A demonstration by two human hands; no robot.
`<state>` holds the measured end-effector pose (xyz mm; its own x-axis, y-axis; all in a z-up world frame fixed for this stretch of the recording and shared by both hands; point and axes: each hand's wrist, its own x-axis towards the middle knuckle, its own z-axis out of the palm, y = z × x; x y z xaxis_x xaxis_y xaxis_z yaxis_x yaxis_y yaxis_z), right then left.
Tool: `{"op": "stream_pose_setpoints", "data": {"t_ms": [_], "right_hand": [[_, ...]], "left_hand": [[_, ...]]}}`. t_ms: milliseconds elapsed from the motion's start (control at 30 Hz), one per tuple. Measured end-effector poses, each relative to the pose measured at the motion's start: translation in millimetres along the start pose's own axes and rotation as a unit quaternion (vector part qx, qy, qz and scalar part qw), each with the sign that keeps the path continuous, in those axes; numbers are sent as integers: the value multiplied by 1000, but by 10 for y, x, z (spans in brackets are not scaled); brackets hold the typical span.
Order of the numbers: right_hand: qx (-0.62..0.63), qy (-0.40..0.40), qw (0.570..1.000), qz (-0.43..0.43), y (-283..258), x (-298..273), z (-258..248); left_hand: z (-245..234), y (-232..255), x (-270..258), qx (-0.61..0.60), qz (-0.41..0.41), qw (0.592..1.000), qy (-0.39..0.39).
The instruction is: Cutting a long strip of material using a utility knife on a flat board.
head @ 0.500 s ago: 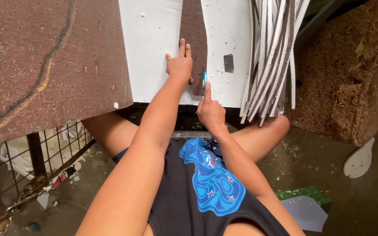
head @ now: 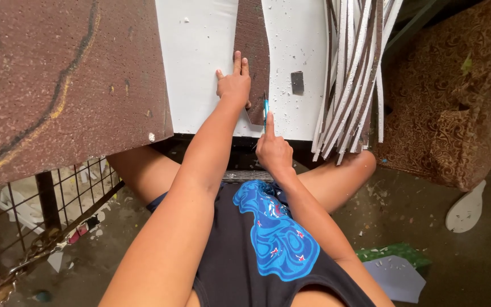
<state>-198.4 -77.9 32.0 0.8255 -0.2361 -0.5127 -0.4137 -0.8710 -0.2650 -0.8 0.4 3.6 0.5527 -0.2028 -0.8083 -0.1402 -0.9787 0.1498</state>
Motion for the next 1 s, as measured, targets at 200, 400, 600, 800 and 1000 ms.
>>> {"op": "stream_pose_setpoints", "data": {"t_ms": [200, 400, 600, 800, 1000], "right_hand": [[-1, -16, 1000, 10, -37, -62, -52], [9, -26, 1000, 13, -57, -103, -115], [-8, -11, 1000, -1, -4, -118, -68], [-1, -26, 1000, 6, -36, -174, -116], [-14, -21, 1000, 9, 32, -217, -5]], "left_hand": [[-16, 2, -24, -10, -3, 1000, -1], [-18, 2, -30, -12, -4, 1000, -5], [-3, 2, -17, -7, -3, 1000, 0], [17, -7, 30, -5, -1, 1000, 1], [35, -12, 45, -4, 1, 1000, 6]]}}
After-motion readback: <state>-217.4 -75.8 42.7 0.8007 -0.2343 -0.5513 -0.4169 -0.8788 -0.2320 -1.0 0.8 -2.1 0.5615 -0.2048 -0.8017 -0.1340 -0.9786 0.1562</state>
